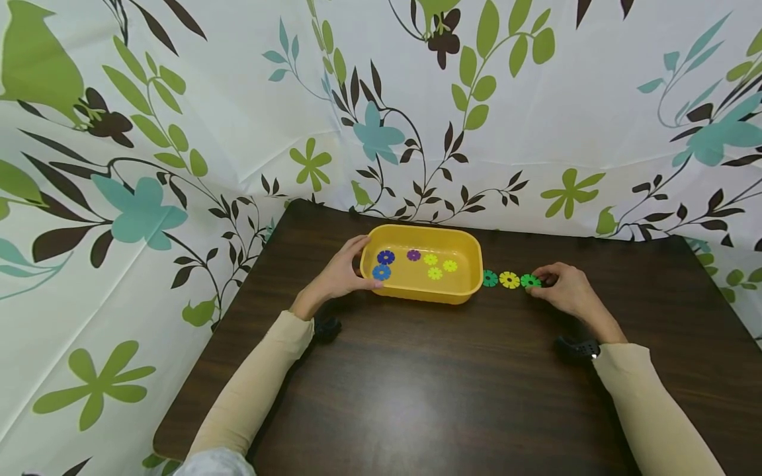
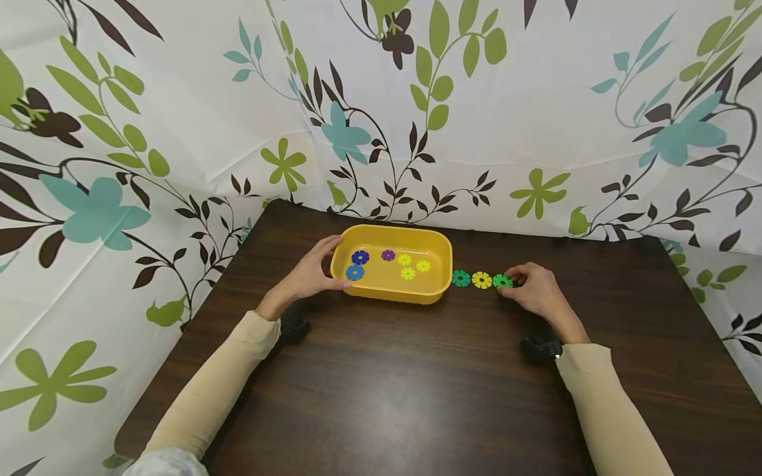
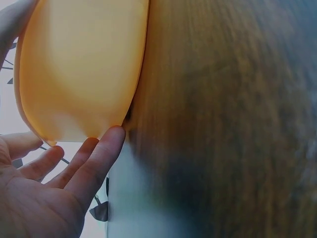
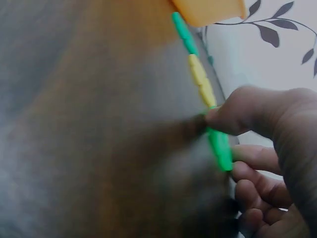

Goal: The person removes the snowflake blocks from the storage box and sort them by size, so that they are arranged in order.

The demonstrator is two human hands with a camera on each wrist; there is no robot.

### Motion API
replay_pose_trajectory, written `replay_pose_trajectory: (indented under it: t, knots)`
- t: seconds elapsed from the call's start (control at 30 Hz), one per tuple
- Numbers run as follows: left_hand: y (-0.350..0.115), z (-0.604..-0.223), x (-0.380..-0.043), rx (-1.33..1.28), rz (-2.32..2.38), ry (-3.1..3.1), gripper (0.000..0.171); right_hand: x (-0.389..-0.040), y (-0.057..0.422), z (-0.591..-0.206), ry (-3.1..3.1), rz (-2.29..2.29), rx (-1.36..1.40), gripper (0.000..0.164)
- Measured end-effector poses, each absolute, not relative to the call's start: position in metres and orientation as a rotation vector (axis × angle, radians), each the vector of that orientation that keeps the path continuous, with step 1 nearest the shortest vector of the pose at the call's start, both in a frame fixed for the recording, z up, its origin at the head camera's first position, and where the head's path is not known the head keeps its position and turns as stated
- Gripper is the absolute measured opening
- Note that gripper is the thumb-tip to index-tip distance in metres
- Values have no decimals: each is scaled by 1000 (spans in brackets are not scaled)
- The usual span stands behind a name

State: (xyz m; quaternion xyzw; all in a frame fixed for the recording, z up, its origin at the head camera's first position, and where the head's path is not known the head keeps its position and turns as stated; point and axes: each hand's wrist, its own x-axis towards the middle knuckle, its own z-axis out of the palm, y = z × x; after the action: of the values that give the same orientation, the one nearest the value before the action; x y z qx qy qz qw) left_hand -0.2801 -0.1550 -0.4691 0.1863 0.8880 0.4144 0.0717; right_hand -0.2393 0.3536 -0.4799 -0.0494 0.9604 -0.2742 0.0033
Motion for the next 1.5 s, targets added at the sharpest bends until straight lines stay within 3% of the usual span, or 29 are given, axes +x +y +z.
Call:
replay_pose_trajectory:
  t: [0.57,0.8,1.5]
  knots:
    - [-156,-470,-279,571,1248,2669,117,-239,356,-476,2976,-875,-127,48]
    - [-156,-469,-280,570,1257,2661,114,-236,350,-468,3017,-940,-104,57]
    - [-155,-472,-281,575,1272,2654,113,-247,259,-411,3047,-1004,-470,50]
